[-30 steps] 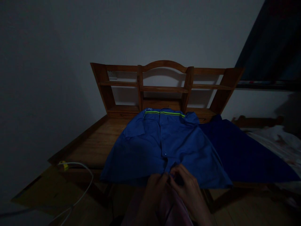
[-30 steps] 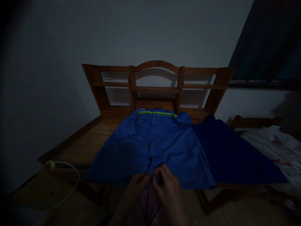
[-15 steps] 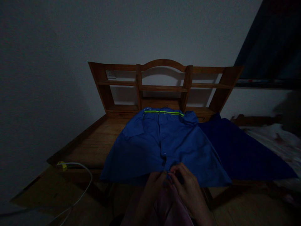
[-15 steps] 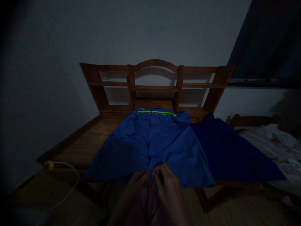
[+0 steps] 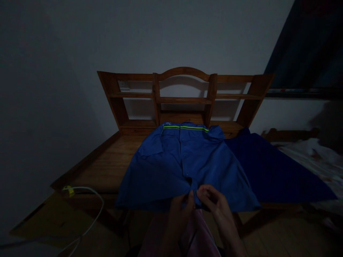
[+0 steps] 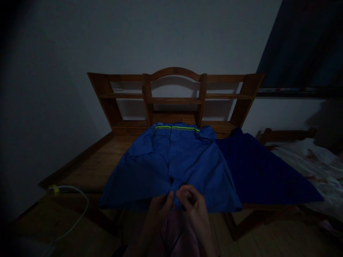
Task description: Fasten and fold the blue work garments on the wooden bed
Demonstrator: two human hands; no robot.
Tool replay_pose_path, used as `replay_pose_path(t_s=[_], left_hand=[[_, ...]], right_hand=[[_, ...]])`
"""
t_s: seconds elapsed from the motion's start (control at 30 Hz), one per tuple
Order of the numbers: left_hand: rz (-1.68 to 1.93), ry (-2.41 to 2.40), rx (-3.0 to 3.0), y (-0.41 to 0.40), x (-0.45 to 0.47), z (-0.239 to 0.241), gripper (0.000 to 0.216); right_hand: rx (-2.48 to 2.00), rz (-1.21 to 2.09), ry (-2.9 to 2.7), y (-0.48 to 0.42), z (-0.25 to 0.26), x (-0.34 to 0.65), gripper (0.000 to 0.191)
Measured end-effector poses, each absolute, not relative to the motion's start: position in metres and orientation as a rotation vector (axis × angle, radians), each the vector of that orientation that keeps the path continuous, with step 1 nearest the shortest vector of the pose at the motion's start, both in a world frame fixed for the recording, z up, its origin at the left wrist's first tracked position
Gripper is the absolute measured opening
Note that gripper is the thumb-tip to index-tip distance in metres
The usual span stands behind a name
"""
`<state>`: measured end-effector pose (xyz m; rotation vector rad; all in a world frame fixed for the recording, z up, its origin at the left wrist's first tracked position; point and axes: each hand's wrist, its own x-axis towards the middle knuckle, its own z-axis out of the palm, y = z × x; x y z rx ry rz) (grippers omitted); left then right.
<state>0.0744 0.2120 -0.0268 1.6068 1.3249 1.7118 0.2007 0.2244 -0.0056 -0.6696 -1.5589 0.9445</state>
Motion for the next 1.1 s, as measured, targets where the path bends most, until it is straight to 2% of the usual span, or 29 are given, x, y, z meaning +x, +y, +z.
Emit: replay_pose_path(t_s=[0.17,0.53,0.8,1.1], left_hand=[[1.759,1.301,1.569,0.218,0.081,-0.034,0.038],[1.638,1.328,1.759,0.224,0.067,-0.039,0.025],[1.653,1.407,1.924,0.229,0.058,-0.045,0.026],[1.779,1.595,1.533,0.228,0.056,-0.048,0.034]], right_hand=[[-0.649,1.111,-1.466,0.229,-0.009,0.209,0.021],[-0.719,1.114,-1.456,0.235,-0.011,0.213,0.021],[-0.710,1.143,-1.496,0.235,-0.010,0.211,0.023],[-0.708,0.936,-1.472,0.229,-0.010,0.204,0.031]])
